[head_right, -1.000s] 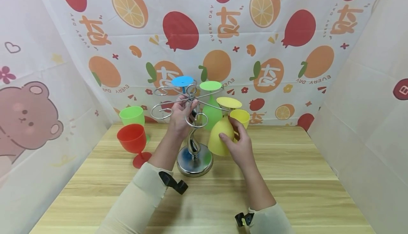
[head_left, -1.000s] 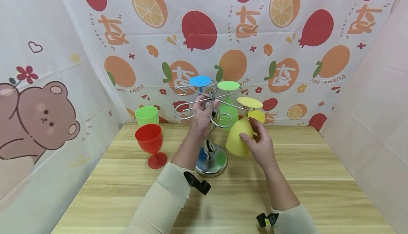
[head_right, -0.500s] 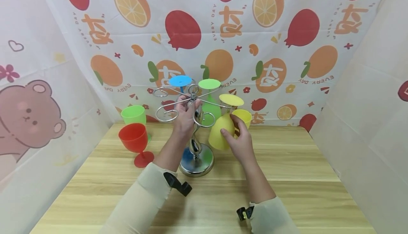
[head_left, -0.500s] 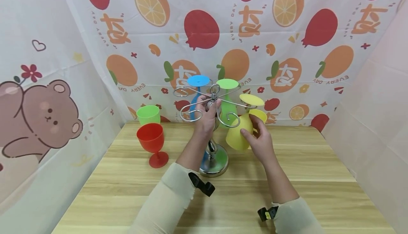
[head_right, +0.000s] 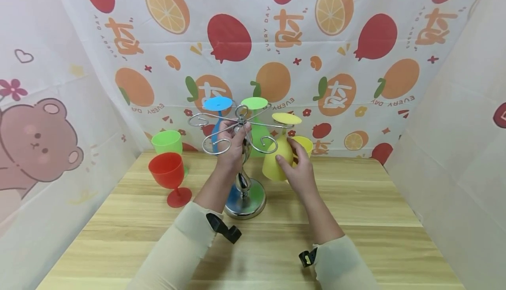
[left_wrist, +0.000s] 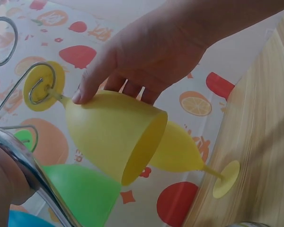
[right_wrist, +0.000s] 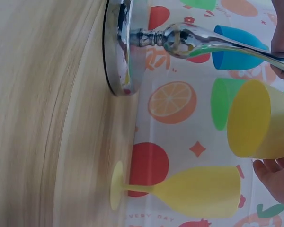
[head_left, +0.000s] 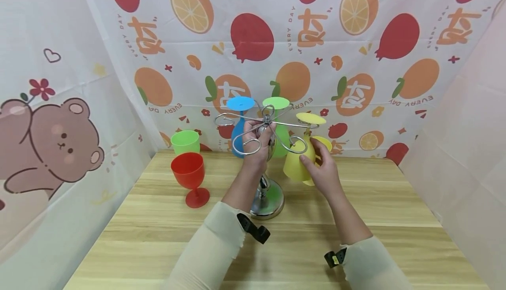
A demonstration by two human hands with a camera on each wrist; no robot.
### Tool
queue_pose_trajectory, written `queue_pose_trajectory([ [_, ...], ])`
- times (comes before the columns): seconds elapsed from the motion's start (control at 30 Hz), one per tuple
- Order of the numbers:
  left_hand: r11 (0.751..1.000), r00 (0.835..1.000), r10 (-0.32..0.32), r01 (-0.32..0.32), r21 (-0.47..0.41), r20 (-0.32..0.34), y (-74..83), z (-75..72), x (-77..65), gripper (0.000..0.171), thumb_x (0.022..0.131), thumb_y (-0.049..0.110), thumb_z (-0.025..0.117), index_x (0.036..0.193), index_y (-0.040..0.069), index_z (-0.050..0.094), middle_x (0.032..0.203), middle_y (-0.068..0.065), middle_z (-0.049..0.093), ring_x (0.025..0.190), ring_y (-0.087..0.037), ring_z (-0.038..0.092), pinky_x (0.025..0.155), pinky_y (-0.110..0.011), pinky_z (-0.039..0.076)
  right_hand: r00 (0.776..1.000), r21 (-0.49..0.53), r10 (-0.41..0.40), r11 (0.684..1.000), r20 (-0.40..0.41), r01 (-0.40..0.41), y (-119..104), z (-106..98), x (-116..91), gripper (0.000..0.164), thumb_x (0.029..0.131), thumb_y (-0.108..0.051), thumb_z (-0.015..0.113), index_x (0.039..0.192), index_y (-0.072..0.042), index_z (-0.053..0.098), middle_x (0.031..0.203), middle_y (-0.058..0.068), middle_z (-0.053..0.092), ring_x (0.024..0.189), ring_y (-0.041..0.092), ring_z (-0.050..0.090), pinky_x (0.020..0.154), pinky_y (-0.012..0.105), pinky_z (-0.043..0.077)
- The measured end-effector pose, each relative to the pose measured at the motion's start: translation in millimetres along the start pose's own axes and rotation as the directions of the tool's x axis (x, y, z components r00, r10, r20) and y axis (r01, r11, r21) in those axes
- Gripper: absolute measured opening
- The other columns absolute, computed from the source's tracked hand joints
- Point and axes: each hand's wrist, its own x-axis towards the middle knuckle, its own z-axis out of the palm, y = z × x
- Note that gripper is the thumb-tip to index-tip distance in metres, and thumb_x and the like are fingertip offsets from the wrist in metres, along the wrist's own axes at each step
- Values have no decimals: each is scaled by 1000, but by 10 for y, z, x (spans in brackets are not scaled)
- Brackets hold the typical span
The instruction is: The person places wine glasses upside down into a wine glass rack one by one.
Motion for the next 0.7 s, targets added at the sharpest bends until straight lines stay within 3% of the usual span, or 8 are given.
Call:
queue_pose_trajectory([
  [0.2, 1000, 1000, 4, -4, -5, 1, 24, 2, -9, 24, 87, 3, 70, 98, 15, 52, 91, 5, 65, 79, -6, 57, 66, -18, 45, 999, -81, -47, 996, 13, 48, 61, -23, 54, 66, 92, -45, 65, 147, -16, 42, 145, 6, 49, 129, 27, 50, 108, 50, 43],
  [0.47, 1000, 1000, -3, 3, -8, 12, -22, -37, -12, 26, 89, 4, 70, 101, 16, 50, 92, 4, 63, 77, -5, 55, 64, -18, 45, 995, -136, -101, 985, 12, 102, 75, -120, 95, 56, 98, -42, 57, 145, -13, 45, 140, 10, 53, 129, 27, 50, 109, 50, 42],
  [0.6, 1000, 1000, 3, -3, -5, 7, -18, -29, -11, 26, 88, 3, 70, 101, 14, 50, 93, 4, 62, 78, -5, 56, 65, -18, 46, 982, -205, -182, 964, -45, 169, 138, -217, 175, 49, 102, -39, 51, 140, -9, 50, 138, 13, 56, 129, 30, 50, 109, 52, 40],
  [0.7, 1000, 1000, 0, 0, -6, 8, -20, -16, -15, 26, 88, 3, 70, 101, 13, 51, 91, 3, 62, 77, -5, 55, 64, -18, 45, 966, -302, -247, 929, -81, 212, 228, -315, 265, 44, 103, -35, 49, 137, -7, 54, 137, 15, 56, 130, 33, 48, 109, 56, 37],
])
